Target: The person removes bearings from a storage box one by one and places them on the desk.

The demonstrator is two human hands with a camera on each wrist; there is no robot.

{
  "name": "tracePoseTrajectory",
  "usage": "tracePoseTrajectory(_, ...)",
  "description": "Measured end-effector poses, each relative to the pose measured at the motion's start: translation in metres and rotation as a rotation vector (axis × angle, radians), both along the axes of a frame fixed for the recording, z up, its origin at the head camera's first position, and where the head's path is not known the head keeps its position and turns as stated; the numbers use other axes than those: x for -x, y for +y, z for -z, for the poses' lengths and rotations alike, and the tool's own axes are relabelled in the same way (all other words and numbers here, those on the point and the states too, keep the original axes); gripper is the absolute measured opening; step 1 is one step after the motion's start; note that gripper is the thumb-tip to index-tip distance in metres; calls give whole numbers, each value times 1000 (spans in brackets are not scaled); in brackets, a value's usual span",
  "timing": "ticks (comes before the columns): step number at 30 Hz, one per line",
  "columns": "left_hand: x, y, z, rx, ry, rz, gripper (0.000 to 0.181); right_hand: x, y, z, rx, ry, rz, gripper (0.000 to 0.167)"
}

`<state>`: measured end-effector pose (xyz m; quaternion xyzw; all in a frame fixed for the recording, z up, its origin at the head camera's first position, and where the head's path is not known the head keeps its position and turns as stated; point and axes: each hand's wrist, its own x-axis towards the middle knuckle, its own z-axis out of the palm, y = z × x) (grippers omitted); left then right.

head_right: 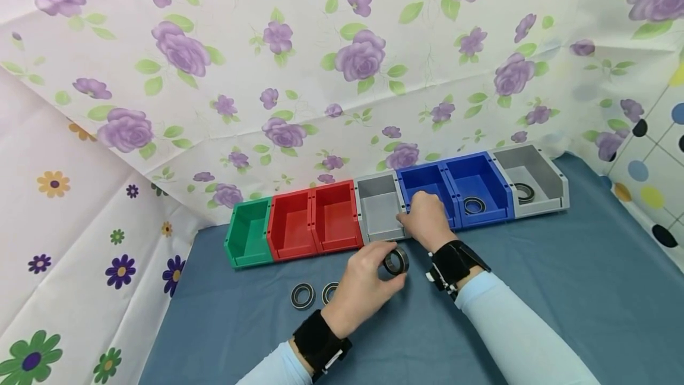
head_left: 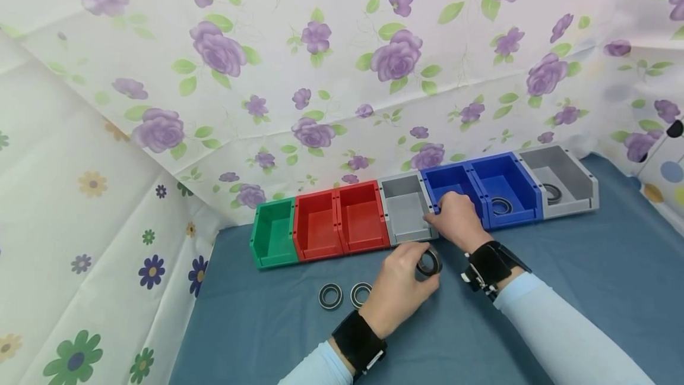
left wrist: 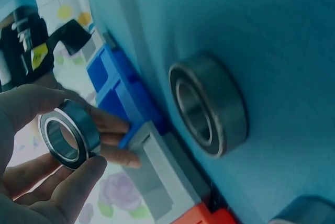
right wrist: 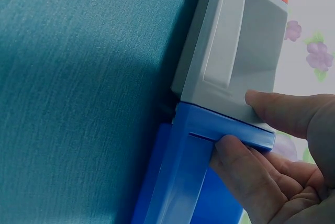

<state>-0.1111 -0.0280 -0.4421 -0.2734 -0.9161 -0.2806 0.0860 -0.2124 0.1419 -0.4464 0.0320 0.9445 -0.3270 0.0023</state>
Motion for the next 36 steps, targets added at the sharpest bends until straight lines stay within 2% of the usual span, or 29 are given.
tracePoseTrajectory(8, -8, 10, 9, 92, 5, 60, 53, 0, 0, 0, -6, -1, -2, 48)
tracePoseTrajectory(19, -10, 18, 21, 194, -13, 108, 49, 0, 1, 1, -11, -12, -1, 49)
tracePoseTrajectory(31, -10, 28, 24, 277, -73, 146, 41, 1, 1, -2, -13, -5, -3, 49)
tracePoseTrajectory(36, -10, 32, 26, 325, -76, 160, 36, 0, 0, -2, -8, -18, -1, 48)
